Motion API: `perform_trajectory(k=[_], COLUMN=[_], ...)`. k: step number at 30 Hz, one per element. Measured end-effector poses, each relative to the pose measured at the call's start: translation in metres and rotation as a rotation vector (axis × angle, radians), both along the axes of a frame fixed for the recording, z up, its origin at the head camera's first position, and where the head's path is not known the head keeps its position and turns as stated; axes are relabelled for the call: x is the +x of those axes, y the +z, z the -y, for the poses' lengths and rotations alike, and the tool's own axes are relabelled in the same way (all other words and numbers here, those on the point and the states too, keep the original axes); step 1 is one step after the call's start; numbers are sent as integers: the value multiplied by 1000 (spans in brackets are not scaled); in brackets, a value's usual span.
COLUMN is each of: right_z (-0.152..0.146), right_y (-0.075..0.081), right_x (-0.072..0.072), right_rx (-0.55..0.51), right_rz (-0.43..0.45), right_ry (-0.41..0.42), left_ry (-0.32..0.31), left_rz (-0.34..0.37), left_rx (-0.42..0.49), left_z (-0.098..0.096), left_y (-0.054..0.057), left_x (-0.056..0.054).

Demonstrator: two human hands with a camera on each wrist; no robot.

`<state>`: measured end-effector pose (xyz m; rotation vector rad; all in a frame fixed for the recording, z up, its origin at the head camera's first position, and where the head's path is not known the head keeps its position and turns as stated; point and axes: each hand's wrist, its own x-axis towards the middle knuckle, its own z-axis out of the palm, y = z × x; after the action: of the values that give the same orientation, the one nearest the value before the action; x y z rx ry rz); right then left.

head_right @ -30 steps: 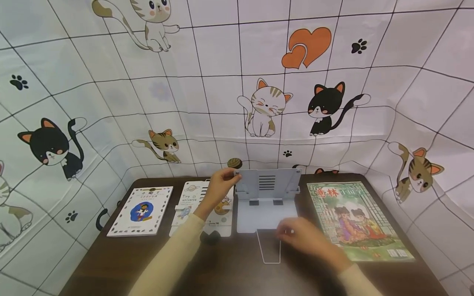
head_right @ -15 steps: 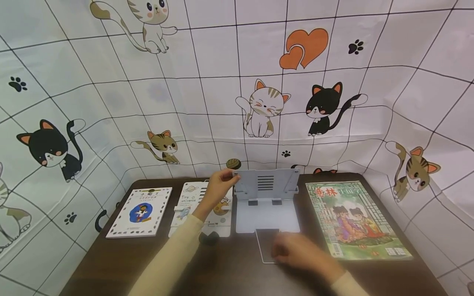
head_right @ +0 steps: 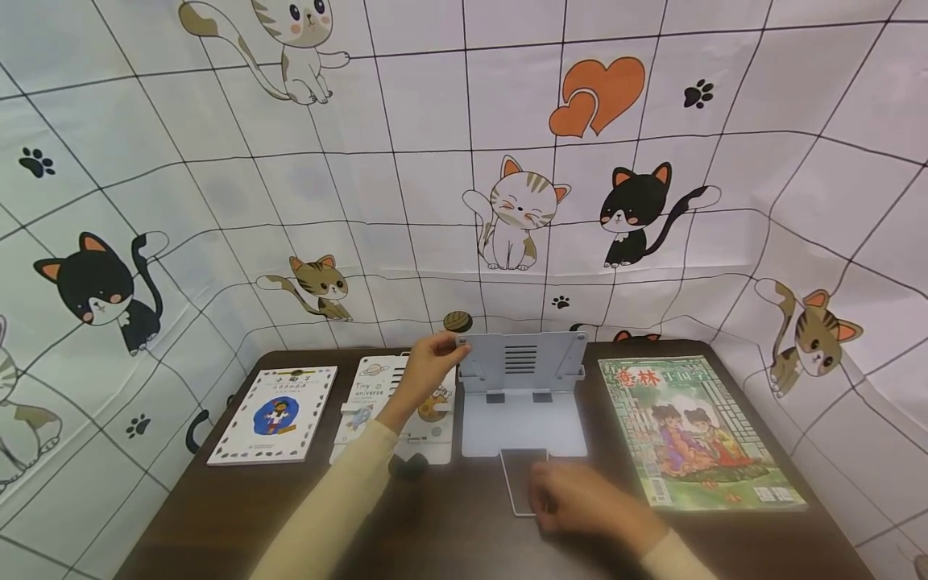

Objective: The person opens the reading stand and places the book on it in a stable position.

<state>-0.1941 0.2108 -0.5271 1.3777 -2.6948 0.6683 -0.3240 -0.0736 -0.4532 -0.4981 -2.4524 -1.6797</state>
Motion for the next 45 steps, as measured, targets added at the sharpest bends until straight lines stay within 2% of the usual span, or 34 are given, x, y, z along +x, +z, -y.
perform_trajectory(k=[6, 11, 16, 19, 23, 28, 32, 40, 45], right_z=[3, 5, 2, 1, 1, -1, -1, 0, 3], right_y=[7, 22, 32, 37, 40, 33, 23, 9, 7], right_x=[-2, -3, -10, -17, -26, -34, -41, -51, -57], right_rx=[74, 74, -61, -191, -329, -410, -429, -403, -392], right_rz=[-28, 80, 195, 168, 110, 129, 120, 128, 181], right_ry=[-7, -35, -48, -54, -116, -212, -282, -432, -503], left_ry=[-9, -24, -28, -19, -12, -26, -28, -38, -49], left_rz=[0, -10, -20, -14, -1, -9, -20, -29, -45], left_rx=[-1, 18, 12, 14, 19, 20, 17, 20, 17], left_z=[1, 2, 3, 3, 3, 2, 2, 3, 4], left_y=[-1, -2, -2, 0, -1, -3, -2, -4, -7], left_x=[1, 0, -1, -1, 0, 1, 1, 2, 3])
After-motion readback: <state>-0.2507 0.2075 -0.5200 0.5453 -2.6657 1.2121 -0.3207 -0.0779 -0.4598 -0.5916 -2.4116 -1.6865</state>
